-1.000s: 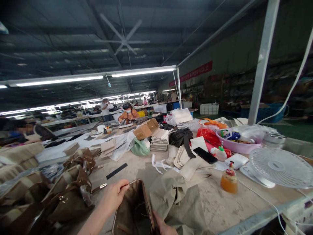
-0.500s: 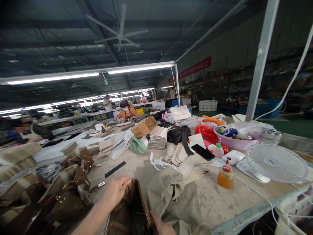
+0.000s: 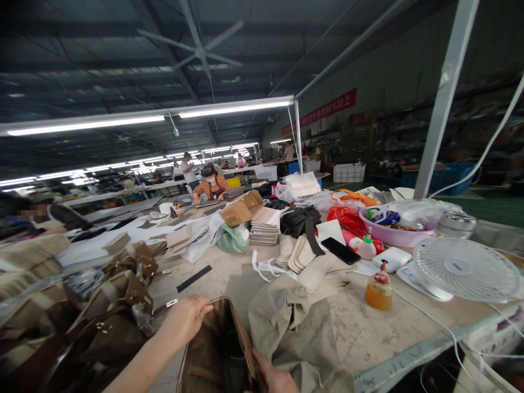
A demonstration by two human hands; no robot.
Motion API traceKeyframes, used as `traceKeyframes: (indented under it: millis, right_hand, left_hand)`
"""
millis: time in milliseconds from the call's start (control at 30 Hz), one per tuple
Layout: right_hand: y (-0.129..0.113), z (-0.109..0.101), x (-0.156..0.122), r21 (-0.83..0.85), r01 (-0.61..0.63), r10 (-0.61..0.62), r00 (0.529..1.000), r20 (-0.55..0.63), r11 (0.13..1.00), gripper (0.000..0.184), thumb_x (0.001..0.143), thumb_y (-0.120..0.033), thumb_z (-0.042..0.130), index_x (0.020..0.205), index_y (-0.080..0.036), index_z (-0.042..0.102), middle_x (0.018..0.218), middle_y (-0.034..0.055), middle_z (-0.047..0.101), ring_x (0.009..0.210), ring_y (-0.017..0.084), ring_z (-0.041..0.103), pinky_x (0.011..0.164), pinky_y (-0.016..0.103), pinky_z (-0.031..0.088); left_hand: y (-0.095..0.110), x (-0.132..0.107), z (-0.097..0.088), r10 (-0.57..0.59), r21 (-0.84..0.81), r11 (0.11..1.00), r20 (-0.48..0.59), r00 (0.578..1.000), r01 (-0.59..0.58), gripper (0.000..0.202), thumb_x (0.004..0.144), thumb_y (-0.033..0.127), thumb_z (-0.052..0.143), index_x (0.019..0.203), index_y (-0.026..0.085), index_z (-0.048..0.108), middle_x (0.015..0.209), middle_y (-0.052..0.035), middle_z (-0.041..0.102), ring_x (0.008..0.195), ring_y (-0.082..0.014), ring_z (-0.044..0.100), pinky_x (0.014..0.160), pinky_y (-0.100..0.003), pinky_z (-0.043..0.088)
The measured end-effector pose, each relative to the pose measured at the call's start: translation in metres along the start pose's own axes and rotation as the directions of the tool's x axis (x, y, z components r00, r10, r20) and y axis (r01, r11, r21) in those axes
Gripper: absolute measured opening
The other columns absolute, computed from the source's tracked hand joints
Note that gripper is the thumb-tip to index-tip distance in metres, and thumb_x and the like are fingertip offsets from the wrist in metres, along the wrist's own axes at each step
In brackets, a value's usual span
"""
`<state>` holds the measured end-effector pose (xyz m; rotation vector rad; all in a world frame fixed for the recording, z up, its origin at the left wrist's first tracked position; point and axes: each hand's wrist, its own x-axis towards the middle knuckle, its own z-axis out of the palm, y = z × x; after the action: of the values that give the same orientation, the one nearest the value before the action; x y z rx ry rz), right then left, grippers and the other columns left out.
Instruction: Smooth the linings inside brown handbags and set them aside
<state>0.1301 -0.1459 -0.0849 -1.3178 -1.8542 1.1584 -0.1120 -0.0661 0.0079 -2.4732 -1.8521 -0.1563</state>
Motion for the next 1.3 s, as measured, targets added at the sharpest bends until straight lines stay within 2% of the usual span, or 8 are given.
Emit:
traceKeyframes:
  millis: [133,400,567,767,933,1133,1200,1300]
  right_hand:
    - [-0.017,-0.002,-0.009,0.125,0.071,-0.075,0.997,0.024,0.99,0.058,0.074,-0.024,0.054,0.131,-0.013,0.049,0.116,0.0094,0.065,0.106,0.023,0.06,0.092,0.029,0.045]
    - [-0.022,-0.001,-0.012,0.21,0.05,-0.045,0.999,-0.031,0.976,0.052,0.078,-0.02,0.054,0.129,-0.014,0.05,0.112,0.0077,0.066,0.103,0.021,0.06,0.092,0.029,0.044]
    - [-0.026,-0.002,-0.013,0.22,0.075,-0.07,0.997,-0.032,0.973,0.051,0.078,-0.018,0.053,0.129,-0.017,0.051,0.113,0.0063,0.066,0.102,0.021,0.06,0.092,0.03,0.044]
    - [-0.026,-0.003,-0.015,0.178,0.052,-0.045,0.998,-0.043,0.983,0.051,0.078,-0.02,0.054,0.129,-0.016,0.051,0.115,0.0082,0.065,0.105,0.023,0.06,0.091,0.032,0.045]
    - [-0.023,-0.004,-0.014,0.23,0.07,-0.063,0.997,-0.036,0.971,0.049,0.08,-0.02,0.053,0.129,-0.016,0.05,0.119,0.0082,0.063,0.107,0.022,0.058,0.094,0.032,0.044]
    - [-0.014,0.001,-0.014,0.173,0.036,-0.029,0.999,-0.045,0.984,0.053,0.08,-0.024,0.054,0.132,-0.015,0.048,0.12,0.0099,0.062,0.11,0.024,0.057,0.096,0.035,0.043]
    - [-0.012,0.002,-0.014,0.169,0.032,-0.023,0.998,-0.054,0.985,0.054,0.08,-0.026,0.055,0.133,-0.015,0.048,0.121,0.0103,0.061,0.111,0.025,0.056,0.096,0.036,0.043]
    - [-0.014,0.001,-0.014,0.164,0.029,-0.018,0.998,-0.064,0.986,0.053,0.079,-0.026,0.055,0.131,-0.016,0.049,0.121,0.0105,0.061,0.111,0.026,0.056,0.095,0.037,0.043]
  left_hand:
    - [0.003,0.002,-0.002,0.027,0.011,1.0,0.001,1.0,-0.027,0.029,0.091,0.024,0.041,0.073,0.018,0.063,0.073,-0.0081,0.067,0.074,-0.0209,0.063,0.067,-0.027,0.041]
    - [0.002,0.005,-0.002,0.089,-0.044,0.995,0.042,0.995,-0.087,0.036,0.094,0.026,0.032,0.079,0.018,0.064,0.078,-0.0059,0.069,0.075,-0.0173,0.064,0.069,-0.024,0.042]
    - [0.007,0.01,-0.003,0.082,-0.114,0.99,-0.039,0.996,-0.086,0.031,0.089,0.04,0.047,0.11,0.022,0.061,0.104,-0.0064,0.069,0.094,-0.0225,0.063,0.08,-0.029,0.044]
    - [0.017,0.024,0.004,0.088,-0.23,0.969,0.0,0.996,-0.086,0.029,0.089,0.037,0.045,0.076,0.019,0.065,0.076,-0.006,0.068,0.076,-0.0194,0.063,0.072,-0.027,0.042]
    - [0.005,0.031,0.006,0.06,-0.371,0.928,0.079,0.995,-0.027,0.048,0.092,0.047,0.033,0.07,0.016,0.064,0.069,-0.0045,0.067,0.069,-0.0178,0.063,0.065,-0.026,0.045]
    - [-0.024,0.019,-0.015,-0.137,-0.732,0.652,0.141,0.98,0.196,0.07,0.091,0.057,0.016,0.111,0.007,0.061,0.102,-0.0138,0.069,0.093,-0.0209,0.065,0.081,-0.03,0.049]
    - [-0.026,0.01,-0.021,-0.171,-0.626,0.755,0.102,0.98,0.197,0.061,0.089,0.058,0.029,0.104,0.01,0.065,0.097,-0.0121,0.071,0.089,-0.0222,0.065,0.081,-0.031,0.048]
    - [-0.02,-0.005,-0.022,-0.086,-0.231,0.969,0.025,0.996,0.09,0.041,0.084,0.052,0.047,0.092,0.018,0.069,0.092,-0.0066,0.072,0.083,-0.022,0.065,0.077,-0.03,0.045]
